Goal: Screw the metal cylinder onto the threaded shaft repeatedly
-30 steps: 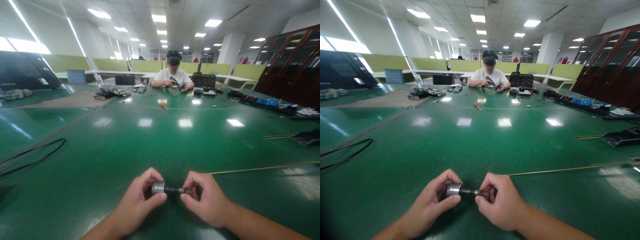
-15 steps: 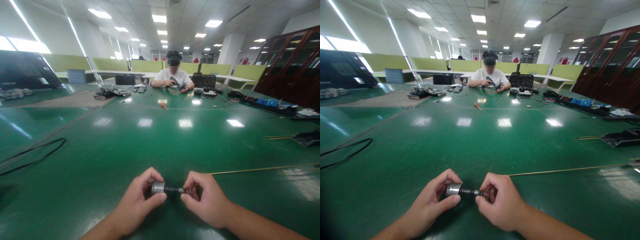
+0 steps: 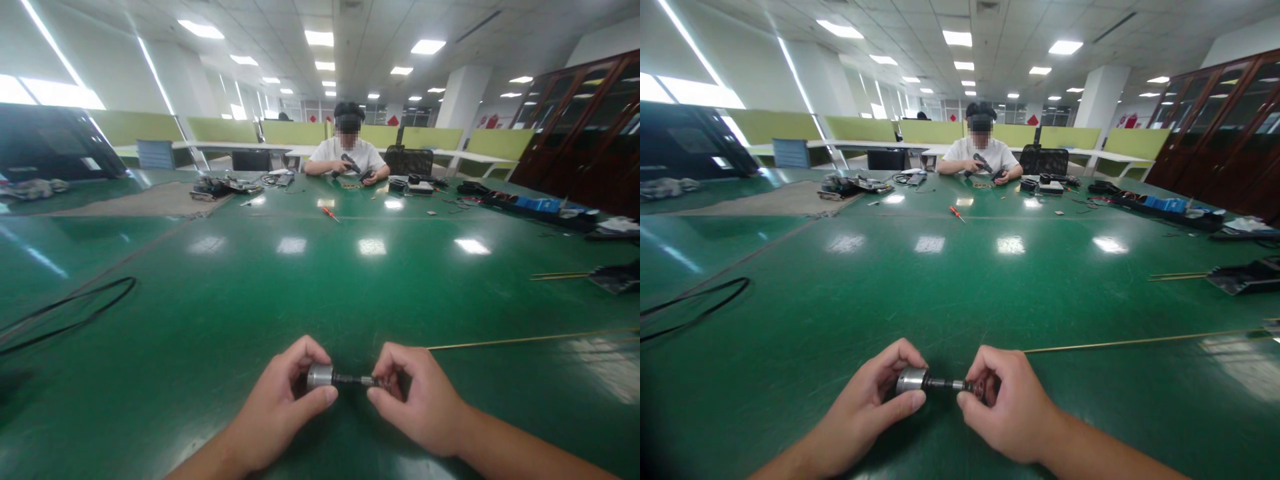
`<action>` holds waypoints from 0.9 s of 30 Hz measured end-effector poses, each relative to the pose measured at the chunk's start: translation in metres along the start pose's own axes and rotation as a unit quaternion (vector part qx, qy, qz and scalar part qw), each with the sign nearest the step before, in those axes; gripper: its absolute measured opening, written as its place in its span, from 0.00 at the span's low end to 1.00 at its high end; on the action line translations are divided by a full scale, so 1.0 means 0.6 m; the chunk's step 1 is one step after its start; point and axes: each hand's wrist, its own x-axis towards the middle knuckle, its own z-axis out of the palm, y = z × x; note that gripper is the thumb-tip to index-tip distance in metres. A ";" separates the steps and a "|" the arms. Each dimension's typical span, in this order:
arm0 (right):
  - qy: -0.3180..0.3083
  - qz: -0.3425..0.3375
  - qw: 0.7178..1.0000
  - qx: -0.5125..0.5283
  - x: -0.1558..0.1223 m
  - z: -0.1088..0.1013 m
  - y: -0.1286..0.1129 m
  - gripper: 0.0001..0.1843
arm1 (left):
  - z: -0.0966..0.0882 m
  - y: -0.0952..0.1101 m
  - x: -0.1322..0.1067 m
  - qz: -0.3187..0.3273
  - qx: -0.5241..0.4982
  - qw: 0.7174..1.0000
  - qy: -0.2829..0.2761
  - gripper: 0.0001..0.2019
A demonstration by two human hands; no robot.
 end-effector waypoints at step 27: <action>0.015 0.001 0.988 0.156 0.004 -0.005 0.016 0.14 | 0.012 0.033 -0.031 -0.044 -0.079 0.972 0.215 0.21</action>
